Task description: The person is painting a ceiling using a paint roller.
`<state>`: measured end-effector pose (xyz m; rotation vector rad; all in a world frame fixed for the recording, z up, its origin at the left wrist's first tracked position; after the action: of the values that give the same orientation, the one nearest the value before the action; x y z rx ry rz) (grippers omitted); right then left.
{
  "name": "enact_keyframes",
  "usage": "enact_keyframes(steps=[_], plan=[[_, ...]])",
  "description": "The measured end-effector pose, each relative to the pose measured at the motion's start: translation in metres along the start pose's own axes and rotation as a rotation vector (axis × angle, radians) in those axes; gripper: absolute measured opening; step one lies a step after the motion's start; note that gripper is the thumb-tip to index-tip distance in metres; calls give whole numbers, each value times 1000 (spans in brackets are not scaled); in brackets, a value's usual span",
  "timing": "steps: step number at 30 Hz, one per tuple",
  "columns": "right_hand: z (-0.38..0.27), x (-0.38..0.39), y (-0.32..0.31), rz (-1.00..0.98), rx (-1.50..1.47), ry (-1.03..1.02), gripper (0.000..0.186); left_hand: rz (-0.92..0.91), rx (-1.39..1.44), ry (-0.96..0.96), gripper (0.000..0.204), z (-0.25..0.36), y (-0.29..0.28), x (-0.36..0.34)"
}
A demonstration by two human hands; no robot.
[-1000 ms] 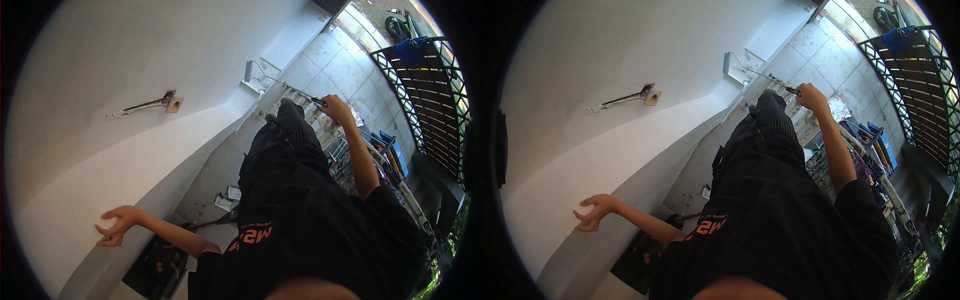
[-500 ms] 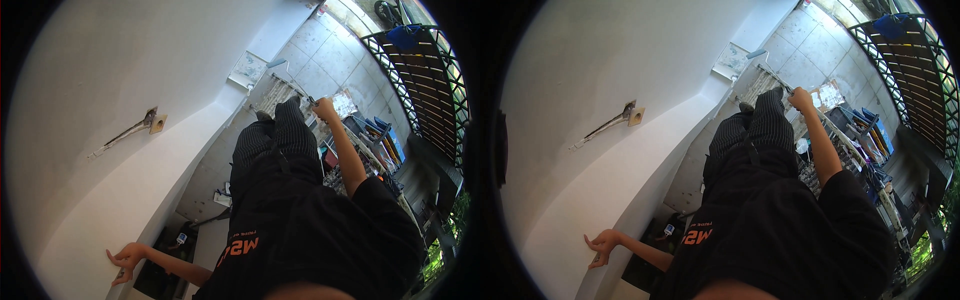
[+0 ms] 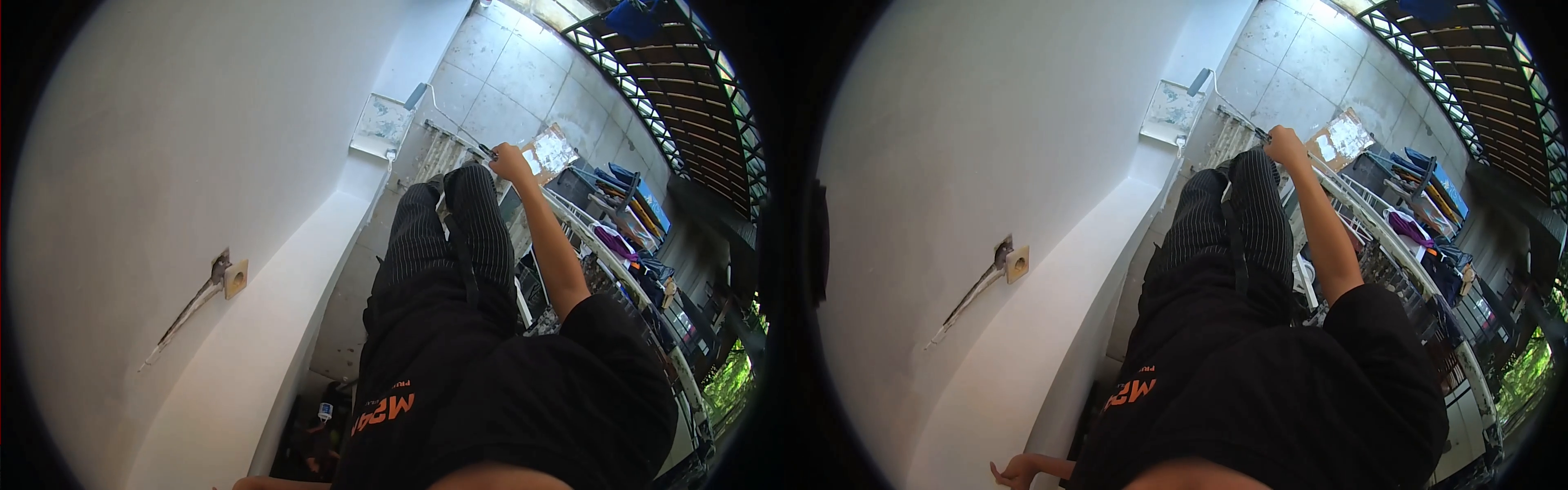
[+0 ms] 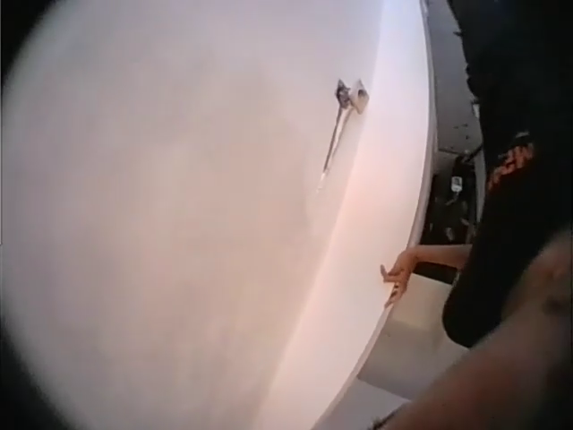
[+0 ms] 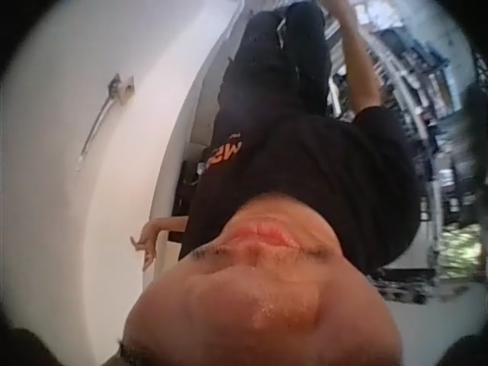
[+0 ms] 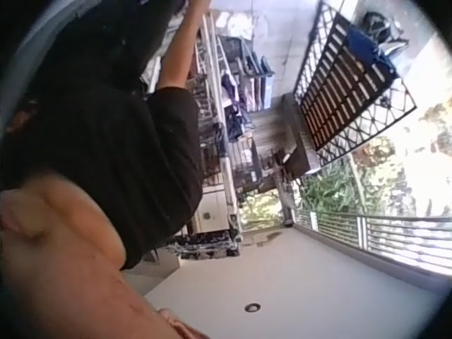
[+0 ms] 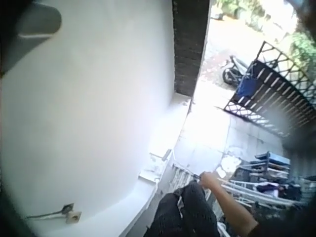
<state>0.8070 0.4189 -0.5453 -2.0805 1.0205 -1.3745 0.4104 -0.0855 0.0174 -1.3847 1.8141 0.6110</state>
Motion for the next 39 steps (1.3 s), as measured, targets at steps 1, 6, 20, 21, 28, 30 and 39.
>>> enact_keyframes(steps=[1, 6, 20, 21, 28, 30, 39], plan=[[-7, -5, 6, 33, 69, -38, 33, -29, -59, 57, 27, -2, 0, 1], [-36, -66, 61, -194, 286, -105, 24, -179, -389, 348, 44, -28, 2, 16], [-150, -194, 285, -265, 407, -341, 29, -91, 134, -217, 22, -79, -30, -26], [-155, -197, 298, -265, 408, -347, 29, -10, 381, -291, 21, -72, -30, -33], [-171, -225, 372, -217, 377, -496, 18, 96, 423, -149, 25, -165, -50, -54], [-173, -235, 389, -204, 338, -473, 16, 44, 216, -82, 26, -193, -64, -51], [-167, -257, 399, -152, 140, -291, 12, -157, 172, 111, 41, -125, -38, -54]])
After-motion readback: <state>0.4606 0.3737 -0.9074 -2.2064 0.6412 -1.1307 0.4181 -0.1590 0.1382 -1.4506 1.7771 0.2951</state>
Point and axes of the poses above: each hand's wrist, its own x-axis away from the middle knuckle, its own y-axis out of the palm, z = x × y, the point moved 4 cm from there along -x, towards the middle knuckle, and after that the axes turned 3 degrees about y, right-handed, at the moved point
